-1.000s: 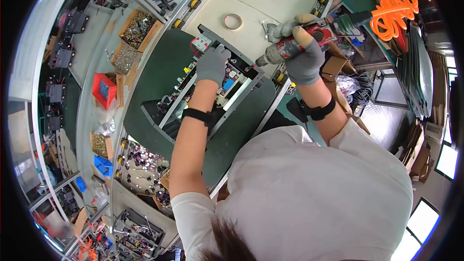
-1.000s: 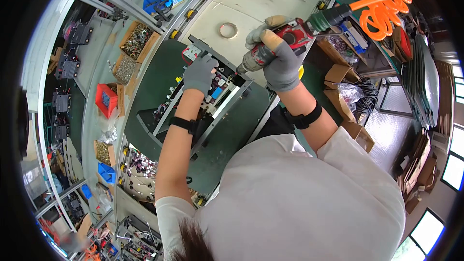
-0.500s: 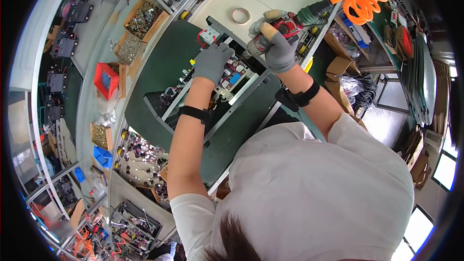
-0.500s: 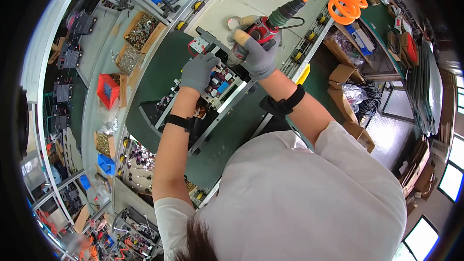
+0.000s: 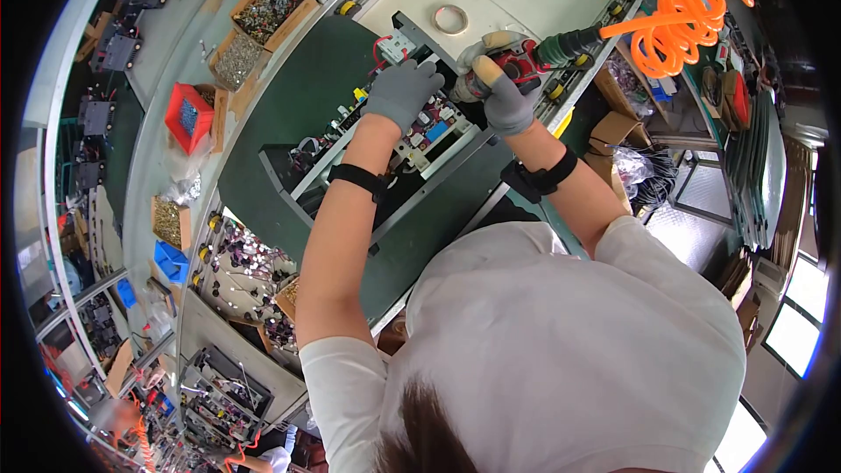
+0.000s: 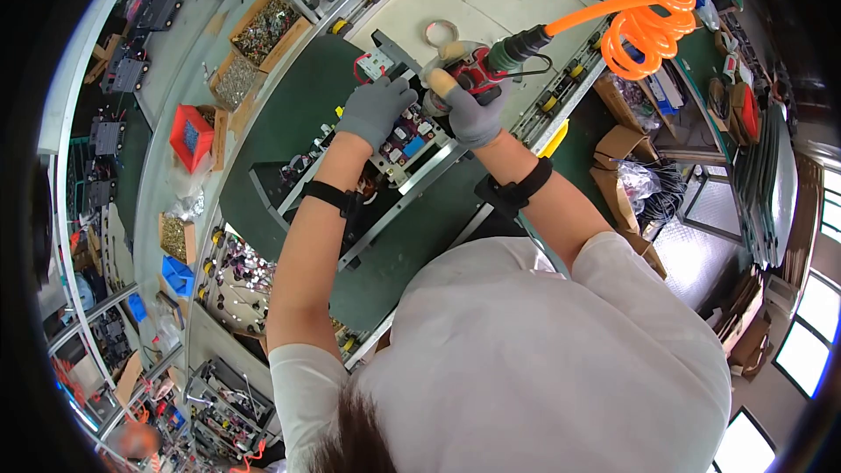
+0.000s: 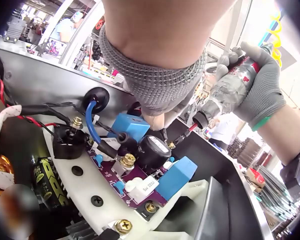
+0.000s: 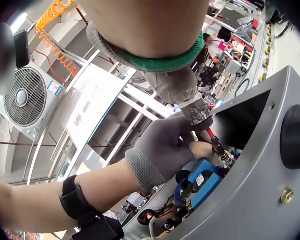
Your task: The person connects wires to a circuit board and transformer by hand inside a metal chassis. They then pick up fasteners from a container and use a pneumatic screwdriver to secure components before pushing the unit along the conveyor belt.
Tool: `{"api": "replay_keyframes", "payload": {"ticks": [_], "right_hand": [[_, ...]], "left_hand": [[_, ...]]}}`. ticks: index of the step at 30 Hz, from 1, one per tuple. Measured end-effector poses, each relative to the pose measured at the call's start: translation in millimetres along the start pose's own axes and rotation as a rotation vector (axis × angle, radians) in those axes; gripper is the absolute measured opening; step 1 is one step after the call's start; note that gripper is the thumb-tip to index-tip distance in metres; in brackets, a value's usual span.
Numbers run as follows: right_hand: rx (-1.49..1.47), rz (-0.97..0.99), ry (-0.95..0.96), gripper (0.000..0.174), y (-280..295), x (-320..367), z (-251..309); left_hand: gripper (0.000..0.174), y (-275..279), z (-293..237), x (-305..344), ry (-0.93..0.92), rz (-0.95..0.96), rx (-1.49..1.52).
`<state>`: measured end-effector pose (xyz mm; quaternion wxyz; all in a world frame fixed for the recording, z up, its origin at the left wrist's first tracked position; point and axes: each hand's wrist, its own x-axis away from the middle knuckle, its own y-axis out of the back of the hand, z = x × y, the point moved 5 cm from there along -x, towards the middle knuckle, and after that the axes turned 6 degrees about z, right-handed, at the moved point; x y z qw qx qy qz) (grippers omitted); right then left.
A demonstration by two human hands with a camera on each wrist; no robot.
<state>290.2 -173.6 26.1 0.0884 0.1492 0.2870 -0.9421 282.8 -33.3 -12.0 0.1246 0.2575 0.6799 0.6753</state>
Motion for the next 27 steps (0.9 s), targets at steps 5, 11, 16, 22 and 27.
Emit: {"api": "replay_keyframes", "payload": {"ticks": [5, 11, 16, 22, 27], "right_hand": [[-0.004, 0.085, -0.088, 0.028, -3.2, 0.9, -0.5], [0.061, 0.178, -0.251, 0.026, -24.2, 5.6, 0.6], [0.081, 0.171, -0.274, 0.027, -25.8, 6.8, -7.8], [0.157, 0.196, -0.302, 0.027, -32.0, 1.7, -10.3], [0.196, 0.201, -0.264, 0.025, -33.9, 0.2, -14.8]], "left_hand": [[0.026, 4.8, 0.7, -0.8, 0.002, 0.028, 0.019], [0.04, 11.7, 7.7, -4.9, 0.15, -0.047, 0.333], [0.061, 13.6, 12.6, -18.1, 0.289, 0.149, 0.465], [0.062, 1.4, 23.3, -28.2, 0.212, 0.111, 0.471], [0.063, 6.1, 23.1, -29.5, 0.146, 0.05, 0.426]]}}
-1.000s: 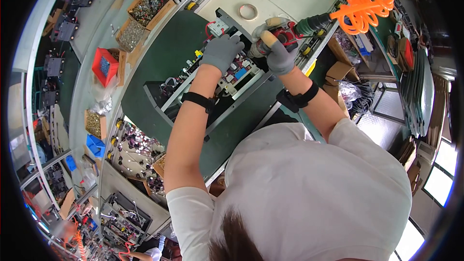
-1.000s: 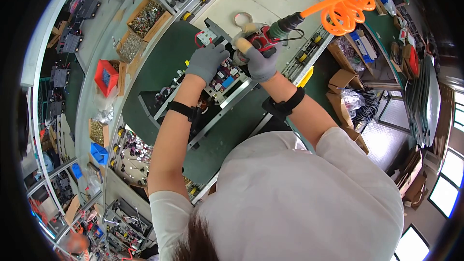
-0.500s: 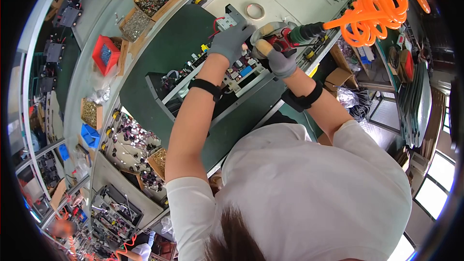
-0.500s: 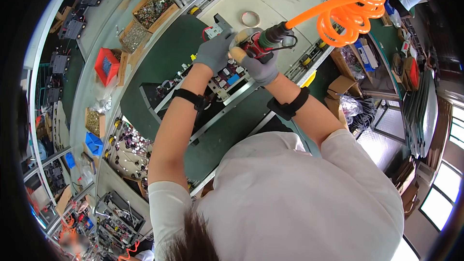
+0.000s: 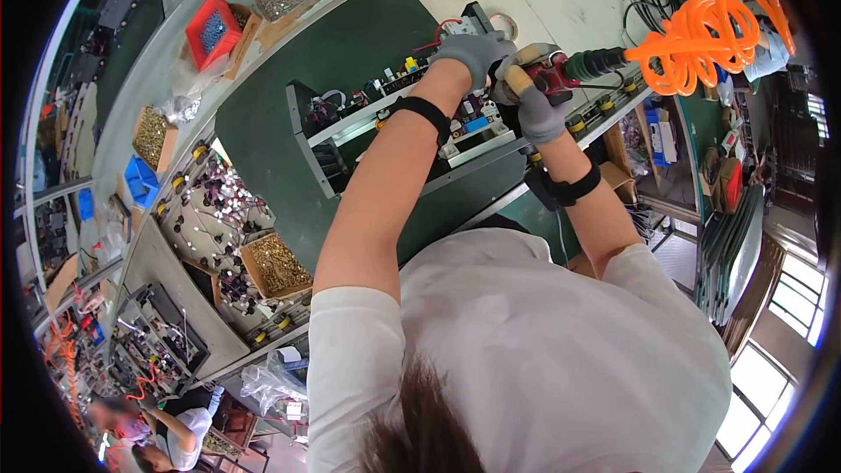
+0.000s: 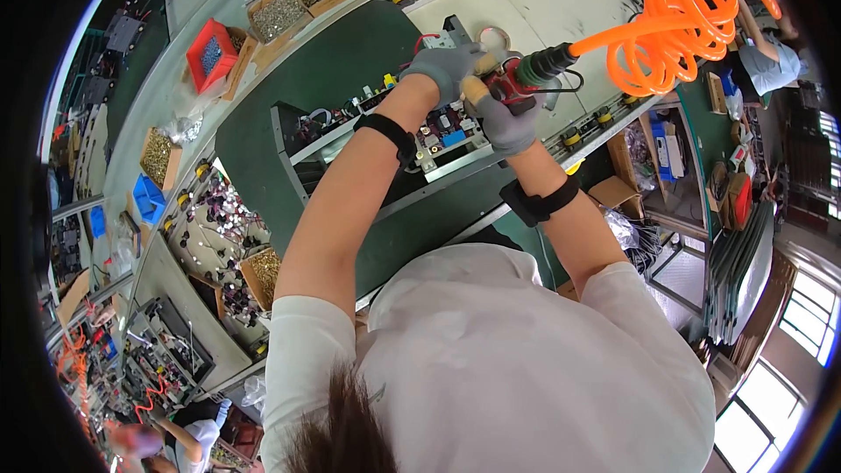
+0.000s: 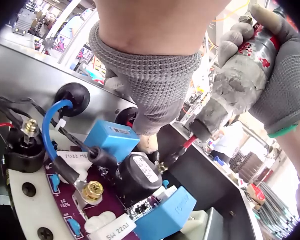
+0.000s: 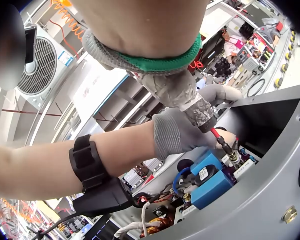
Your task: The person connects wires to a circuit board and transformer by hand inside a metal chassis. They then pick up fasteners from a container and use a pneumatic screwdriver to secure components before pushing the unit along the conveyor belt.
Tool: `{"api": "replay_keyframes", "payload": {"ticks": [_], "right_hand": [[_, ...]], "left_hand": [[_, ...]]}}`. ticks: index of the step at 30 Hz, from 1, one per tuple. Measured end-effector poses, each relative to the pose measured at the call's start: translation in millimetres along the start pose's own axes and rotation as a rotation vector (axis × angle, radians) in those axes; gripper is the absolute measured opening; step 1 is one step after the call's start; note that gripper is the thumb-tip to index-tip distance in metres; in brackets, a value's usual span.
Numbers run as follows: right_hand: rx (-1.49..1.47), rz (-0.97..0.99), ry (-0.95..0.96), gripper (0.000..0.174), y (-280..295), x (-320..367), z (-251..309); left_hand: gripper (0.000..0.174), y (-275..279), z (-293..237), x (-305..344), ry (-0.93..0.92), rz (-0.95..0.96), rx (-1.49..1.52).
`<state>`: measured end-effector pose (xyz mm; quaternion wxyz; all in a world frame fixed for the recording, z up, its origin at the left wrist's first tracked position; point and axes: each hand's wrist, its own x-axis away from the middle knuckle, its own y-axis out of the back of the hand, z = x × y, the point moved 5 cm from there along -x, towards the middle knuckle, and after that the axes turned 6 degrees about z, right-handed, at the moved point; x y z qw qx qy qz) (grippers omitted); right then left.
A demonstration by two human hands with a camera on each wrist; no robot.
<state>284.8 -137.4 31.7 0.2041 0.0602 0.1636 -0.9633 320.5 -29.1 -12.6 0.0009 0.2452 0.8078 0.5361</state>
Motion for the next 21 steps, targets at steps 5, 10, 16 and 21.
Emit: {"api": "replay_keyframes", "payload": {"ticks": [5, 10, 16, 21], "right_hand": [[0.023, -0.017, -0.027, 0.024, -0.5, -0.2, -6.3], [0.148, -0.052, 0.086, 0.028, -2.5, -5.3, 3.4], [0.15, -0.138, 0.096, 0.021, 2.0, -25.7, 53.6], [0.524, -0.104, -0.358, 0.026, 63.5, -62.2, 24.8]], "left_hand": [[0.061, -1.0, 0.3, -1.1, 0.017, -0.023, 0.054], [0.056, 10.0, -8.3, 18.4, 0.138, 0.012, 0.043], [0.049, 31.2, 13.7, 146.2, 0.344, -0.371, 0.221], [0.051, -12.8, 82.4, 277.5, 1.13, -0.454, 0.327]]}}
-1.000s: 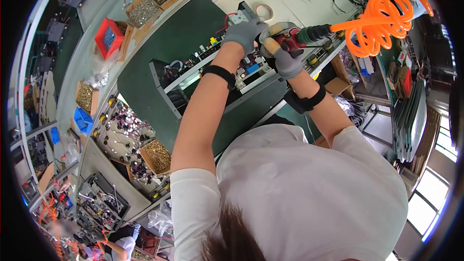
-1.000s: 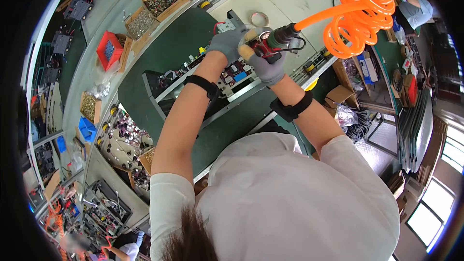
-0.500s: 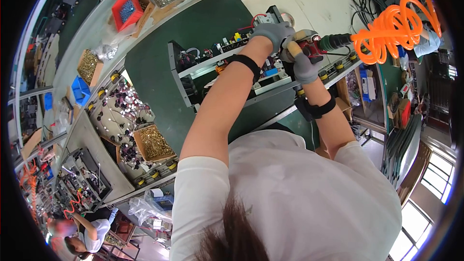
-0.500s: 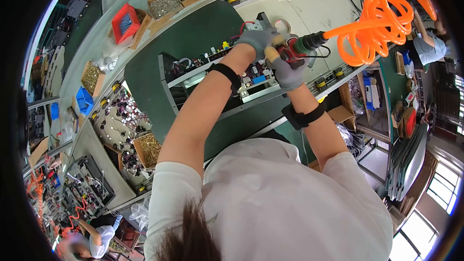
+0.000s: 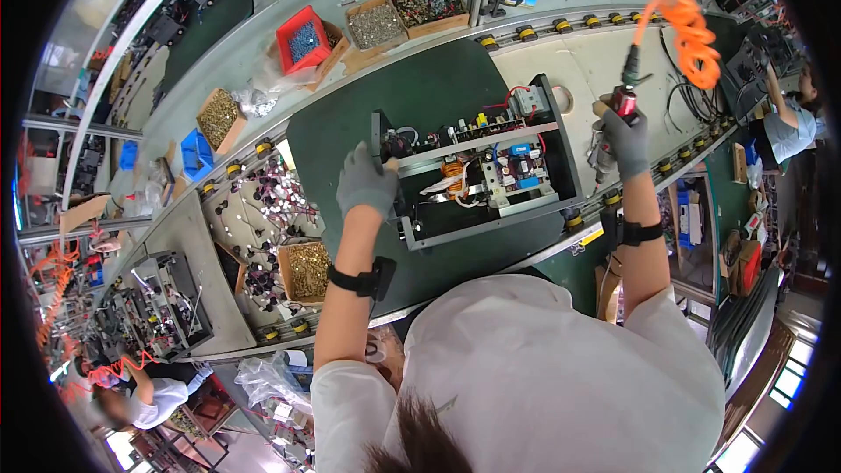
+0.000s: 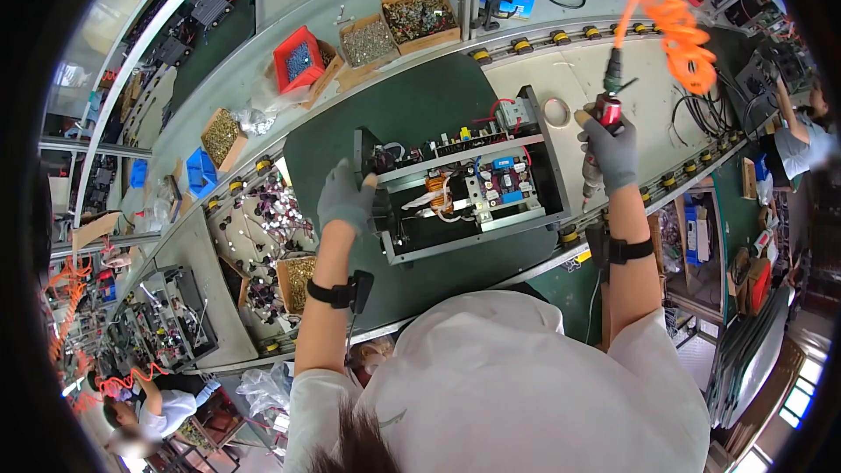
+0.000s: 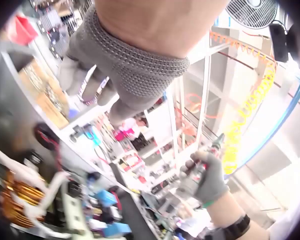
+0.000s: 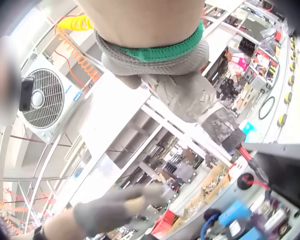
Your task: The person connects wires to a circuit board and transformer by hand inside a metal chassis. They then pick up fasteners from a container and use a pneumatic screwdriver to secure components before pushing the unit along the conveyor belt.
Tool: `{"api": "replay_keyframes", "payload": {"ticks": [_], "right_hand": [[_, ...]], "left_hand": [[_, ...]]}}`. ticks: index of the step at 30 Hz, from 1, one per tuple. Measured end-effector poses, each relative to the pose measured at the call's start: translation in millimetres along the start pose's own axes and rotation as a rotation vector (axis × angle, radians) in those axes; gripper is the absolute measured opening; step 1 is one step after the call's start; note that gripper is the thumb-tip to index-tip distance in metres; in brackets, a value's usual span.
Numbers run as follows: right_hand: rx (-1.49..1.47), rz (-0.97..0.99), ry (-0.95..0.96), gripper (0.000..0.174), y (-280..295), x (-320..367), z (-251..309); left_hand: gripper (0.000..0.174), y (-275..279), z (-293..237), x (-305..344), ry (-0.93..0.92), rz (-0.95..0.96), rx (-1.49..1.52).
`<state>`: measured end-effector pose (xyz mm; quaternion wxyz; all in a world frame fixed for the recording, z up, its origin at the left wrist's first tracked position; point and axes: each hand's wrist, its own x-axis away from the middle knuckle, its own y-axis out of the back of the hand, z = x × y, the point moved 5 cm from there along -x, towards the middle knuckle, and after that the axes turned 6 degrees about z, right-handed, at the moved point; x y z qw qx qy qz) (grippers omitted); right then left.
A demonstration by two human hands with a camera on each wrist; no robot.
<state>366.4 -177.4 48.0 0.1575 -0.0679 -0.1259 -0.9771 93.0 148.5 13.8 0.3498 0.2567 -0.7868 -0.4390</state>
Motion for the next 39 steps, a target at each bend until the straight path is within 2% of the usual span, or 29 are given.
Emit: {"api": "replay_keyframes", "payload": {"ticks": [1, 2, 3, 4, 5, 7, 8, 9, 10, 11, 13, 15, 17, 19, 20, 21, 22, 24, 25, 26, 27, 29, 30, 31, 33, 34, 37, 38, 39], "right_hand": [[0.002, -0.005, 0.006, 0.026, 1.0, -10.7, -12.6], [0.085, 0.054, -0.076, 0.027, -1.6, -20.6, -30.4], [0.17, 0.114, -0.158, 0.028, -4.2, -27.3, -45.3], [0.113, 0.161, -0.202, 0.027, -10.8, -30.3, -53.5], [0.056, 0.209, -0.247, 0.027, -17.8, -33.7, -60.8], [0.19, 0.277, -0.277, 0.035, -33.7, -43.7, -63.9], [0.316, 0.319, -0.221, 0.04, -39.0, -52.8, -66.8], [0.442, 0.364, -0.162, 0.046, -45.5, -61.1, -71.2], [0.355, 0.367, -0.169, 0.054, -52.6, -67.6, -80.5], [0.356, 0.379, -0.163, 0.054, -51.3, -73.9, -85.9], [0.218, 0.395, -0.083, 0.039, -54.7, -71.8, -81.4], [0.275, 0.425, -0.068, 0.04, -59.3, -63.3, -69.1], [0.157, 0.345, -0.071, 0.04, -63.5, -50.2, -51.6], [0.074, 0.335, -0.05, 0.036, -62.3, -31.8, -39.6], [0.107, 0.308, 0.068, 0.034, -57.1, -22.8, -31.4], [0.14, 0.278, 0.181, 0.032, -50.7, -9.8, -22.9], [0.122, 0.198, 0.185, 0.028, -48.5, 10.4, -13.7], [0.037, 0.144, 0.279, 0.039, -47.0, 45.5, -11.5], [-0.021, 0.119, 0.327, 0.044, -49.7, 65.8, -4.0], [-0.03, 0.161, 0.303, 0.056, -49.7, 79.3, -14.6], [-0.081, 0.253, 0.228, 0.058, -54.3, 98.6, -6.0], [-0.127, 0.308, 0.159, 0.061, -53.2, 120.9, -28.6], [-0.107, 0.411, 0.199, 0.06, -53.9, 130.3, -41.2], [-0.154, 0.434, 0.227, 0.056, -60.9, 140.9, -39.5], [0.147, 0.538, 0.201, 0.052, -60.5, 155.9, -33.5], [0.145, 0.534, 0.194, 0.052, -58.9, 163.0, -37.1], [0.14, 0.477, 0.205, 0.05, -53.0, 172.8, -42.8], [0.058, 0.413, 0.094, 0.05, -47.4, 174.7, -48.1], [-0.023, 0.347, -0.015, 0.05, -40.6, 176.5, -54.1]], "left_hand": [[0.054, -11.9, 22.7, -1.8, 0.083, 0.08, -0.042], [0.054, -21.5, 36.6, -6.6, 0.077, 0.08, -0.035], [0.053, -42.5, 48.8, -11.2, 0.09, 0.28, 0.12], [0.053, -59.9, 52.0, -12.9, 0.102, 0.479, 0.275], [0.053, -67.5, 54.5, -18.7, 0.099, 0.479, 0.283], [0.045, -65.0, 50.4, -30.4, 0.112, 0.431, 0.259], [0.045, -63.2, 49.2, -37.2, 0.119, 0.425, 0.265], [0.042, -55.1, 43.0, -37.7, 0.203, 0.498, 0.251], [0.039, -52.1, 41.4, -36.5, 0.288, 0.571, 0.237], [0.039, -57.4, 45.1, -39.4, 0.297, 0.563, 0.243], [0.038, -66.4, 52.3, -47.2, 0.251, 0.501, 0.212], [0.038, -65.6, 52.5, -46.6, 0.219, 0.48, 0.222], [0.039, -54.6, 46.5, -36.9, 0.183, 0.464, 0.228], [0.046, -20.8, 32.4, -18.6, 0.079, 0.28, 0.232], [0.058, -14.3, 36.9, -13.3, 0.029, 0.173, 0.236], [0.058, -6.5, 37.3, -1.1, 0.026, 0.185, 0.233], [0.061, 13.9, 35.7, 15.8, 0.034, 0.075, 0.28], [0.063, 24.8, 46.7, 37.8, 0.02, -0.034, 0.323], [0.064, 22.2, 60.5, 47.3, -0.039, -0.153, 0.435], [0.065, 18.3, 75.4, 55.3, -0.096, -0.27, 0.55], [0.065, 8.3, 87.1, 58.8, -0.107, -0.262, 0.548], [0.059, -18.4, 123.6, 68.7, -0.067, -0.368, 0.726], [0.056, -53.0, 158.9, 70.2, 0.042, -0.291, 0.757], [0.056, -62.3, 172.2, 78.6, 0.044, -0.288, 0.757], [0.053, -82.1, 193.5, 90.3, 0.284, -0.027, 0.354], [0.06, -83.7, 189.3, 94.9, 0.078, -0.164, 0.662], [0.066, -68.4, 168.9, 103.6, 0.033, -0.196, 0.723], [0.07, -64.9, 163.6, 104.5, 0.076, -0.089, 0.727], [0.07, -64.1, 163.3, 104.7, 0.071, -0.093, 0.727]]}}
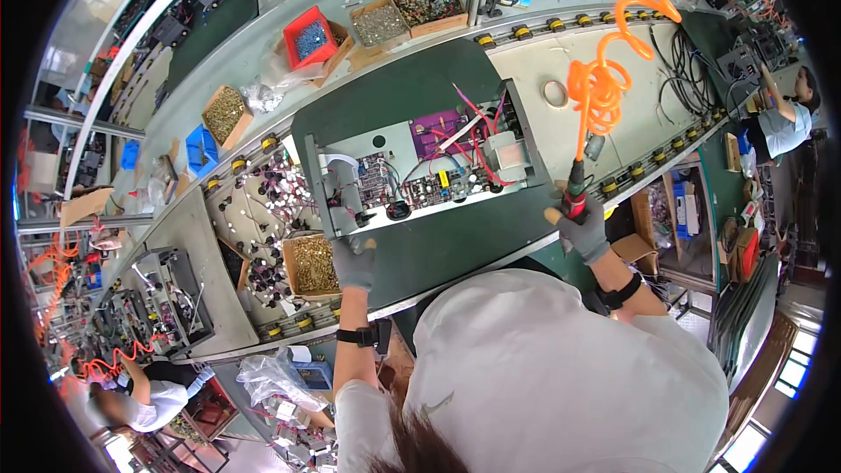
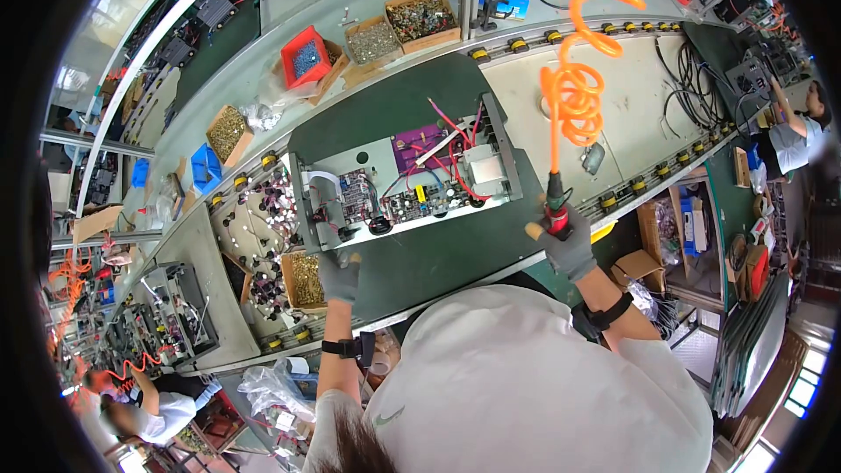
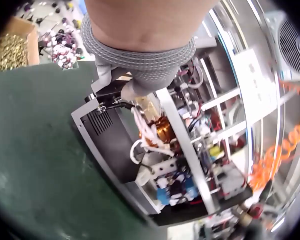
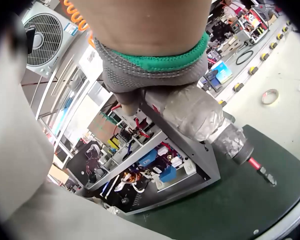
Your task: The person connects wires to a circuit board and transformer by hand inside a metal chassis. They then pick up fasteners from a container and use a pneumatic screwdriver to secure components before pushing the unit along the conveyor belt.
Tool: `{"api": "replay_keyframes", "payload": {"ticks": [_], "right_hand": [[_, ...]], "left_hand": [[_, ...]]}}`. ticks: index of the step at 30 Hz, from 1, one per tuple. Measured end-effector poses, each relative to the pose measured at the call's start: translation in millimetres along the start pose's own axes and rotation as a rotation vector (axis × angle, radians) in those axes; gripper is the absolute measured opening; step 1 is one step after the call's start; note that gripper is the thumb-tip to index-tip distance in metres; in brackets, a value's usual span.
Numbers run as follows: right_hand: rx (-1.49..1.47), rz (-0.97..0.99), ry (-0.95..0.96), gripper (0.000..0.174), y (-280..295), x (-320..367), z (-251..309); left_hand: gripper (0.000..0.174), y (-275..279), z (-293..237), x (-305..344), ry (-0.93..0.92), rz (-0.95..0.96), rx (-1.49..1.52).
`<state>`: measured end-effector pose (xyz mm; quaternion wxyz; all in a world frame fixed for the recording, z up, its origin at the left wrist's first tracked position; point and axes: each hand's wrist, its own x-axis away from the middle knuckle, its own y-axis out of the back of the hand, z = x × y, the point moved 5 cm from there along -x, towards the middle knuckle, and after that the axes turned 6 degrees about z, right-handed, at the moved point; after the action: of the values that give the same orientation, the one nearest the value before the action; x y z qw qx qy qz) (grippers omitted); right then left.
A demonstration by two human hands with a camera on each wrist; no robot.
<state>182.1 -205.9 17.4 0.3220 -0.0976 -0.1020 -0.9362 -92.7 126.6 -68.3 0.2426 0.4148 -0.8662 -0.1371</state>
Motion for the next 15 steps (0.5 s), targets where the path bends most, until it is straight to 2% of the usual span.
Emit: {"api": "replay_keyframes", "payload": {"ticks": [2, 5, 6, 8, 9, 10, 12, 13, 14, 15], "right_hand": [[0.026, -0.04, 0.057, 0.052, 13.3, 5.4, -15.7], [-0.095, -0.229, -0.071, 0.044, 35.2, 21.9, -34.3], [-0.098, -0.237, -0.066, 0.044, 42.0, 26.7, -39.7], [-0.069, -0.384, -0.102, 0.04, 59.0, 40.1, -51.2], [-0.033, -0.422, -0.091, 0.035, 63.9, 46.4, -48.1], [-0.033, -0.431, -0.085, 0.035, 67.5, 53.6, -44.6], [0.009, -0.456, -0.001, 0.035, 72.8, 63.2, -32.1], [0.068, -0.463, 0.066, 0.037, 76.4, 66.5, -29.6], [0.068, -0.478, 0.073, 0.037, 81.4, 69.9, -29.8], [0.12, -0.471, 0.084, 0.038, 84.5, 73.9, -28.4]], "left_hand": [[0.069, -4.8, 0.7, -1.1, 0.019, 0.061, -0.074], [0.071, -19.8, 10.3, -4.7, -0.085, 0.123, 0.032], [0.071, -23.9, 5.5, -4.7, -0.094, 0.128, 0.031], [0.087, -42.3, -0.4, -5.3, -0.006, 0.322, -0.037], [0.094, -53.1, -8.2, -5.9, -0.019, 0.421, -0.025], [0.094, -61.2, -16.5, -4.0, -0.028, 0.427, -0.024], [0.1, -87.6, -54.1, 1.7, -0.19, 0.516, -0.133], [0.101, -100.7, -69.1, 3.8, -0.116, 0.574, -0.269], [0.101, -119.3, -71.5, -1.3, -0.131, 0.582, -0.269], [0.099, -142.1, -72.2, -7.1, -0.272, 0.588, -0.376]]}}
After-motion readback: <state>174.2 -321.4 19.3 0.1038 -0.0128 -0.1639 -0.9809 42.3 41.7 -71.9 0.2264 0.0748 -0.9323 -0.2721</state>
